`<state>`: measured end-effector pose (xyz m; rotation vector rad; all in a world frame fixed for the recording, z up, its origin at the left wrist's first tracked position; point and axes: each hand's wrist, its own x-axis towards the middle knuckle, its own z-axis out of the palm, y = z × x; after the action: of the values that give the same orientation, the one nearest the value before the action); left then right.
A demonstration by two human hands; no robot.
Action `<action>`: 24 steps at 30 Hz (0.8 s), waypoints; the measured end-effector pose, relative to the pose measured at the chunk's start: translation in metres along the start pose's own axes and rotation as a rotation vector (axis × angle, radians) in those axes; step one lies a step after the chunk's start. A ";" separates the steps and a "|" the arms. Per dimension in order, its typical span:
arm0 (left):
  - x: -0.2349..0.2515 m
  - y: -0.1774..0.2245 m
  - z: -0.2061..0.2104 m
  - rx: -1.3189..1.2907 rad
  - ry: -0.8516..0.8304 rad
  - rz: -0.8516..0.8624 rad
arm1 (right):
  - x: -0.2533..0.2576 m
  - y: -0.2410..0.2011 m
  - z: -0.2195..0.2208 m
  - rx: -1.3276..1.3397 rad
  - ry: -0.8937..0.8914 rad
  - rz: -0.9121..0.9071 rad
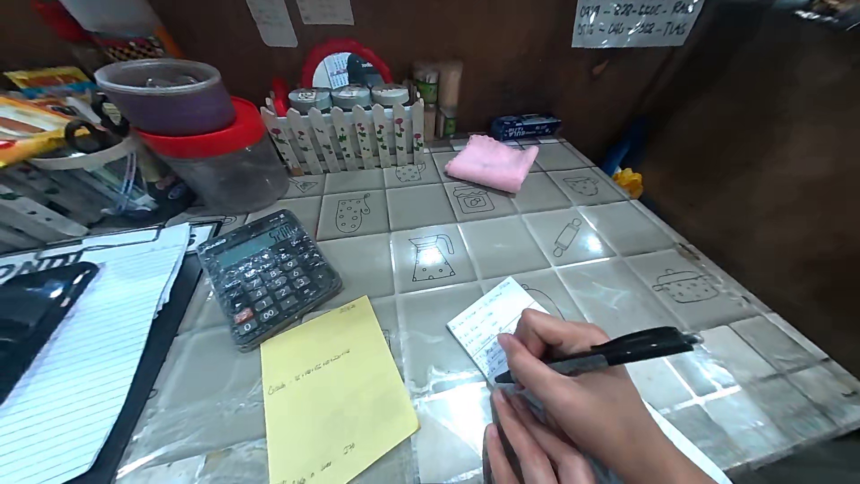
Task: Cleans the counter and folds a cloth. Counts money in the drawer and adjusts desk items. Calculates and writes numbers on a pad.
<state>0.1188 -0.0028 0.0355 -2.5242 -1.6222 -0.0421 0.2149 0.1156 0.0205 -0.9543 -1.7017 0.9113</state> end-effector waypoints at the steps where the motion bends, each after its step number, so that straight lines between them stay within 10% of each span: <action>1: 0.000 0.000 0.000 0.010 -0.005 0.003 | 0.000 0.000 0.000 -0.005 0.003 -0.001; 24: 0.001 0.000 0.000 0.019 -0.011 0.003 | 0.001 -0.002 0.002 -0.024 0.045 -0.005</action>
<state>0.1192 -0.0022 0.0359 -2.5174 -1.6147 -0.0122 0.2122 0.1154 0.0219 -0.9795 -1.6791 0.8618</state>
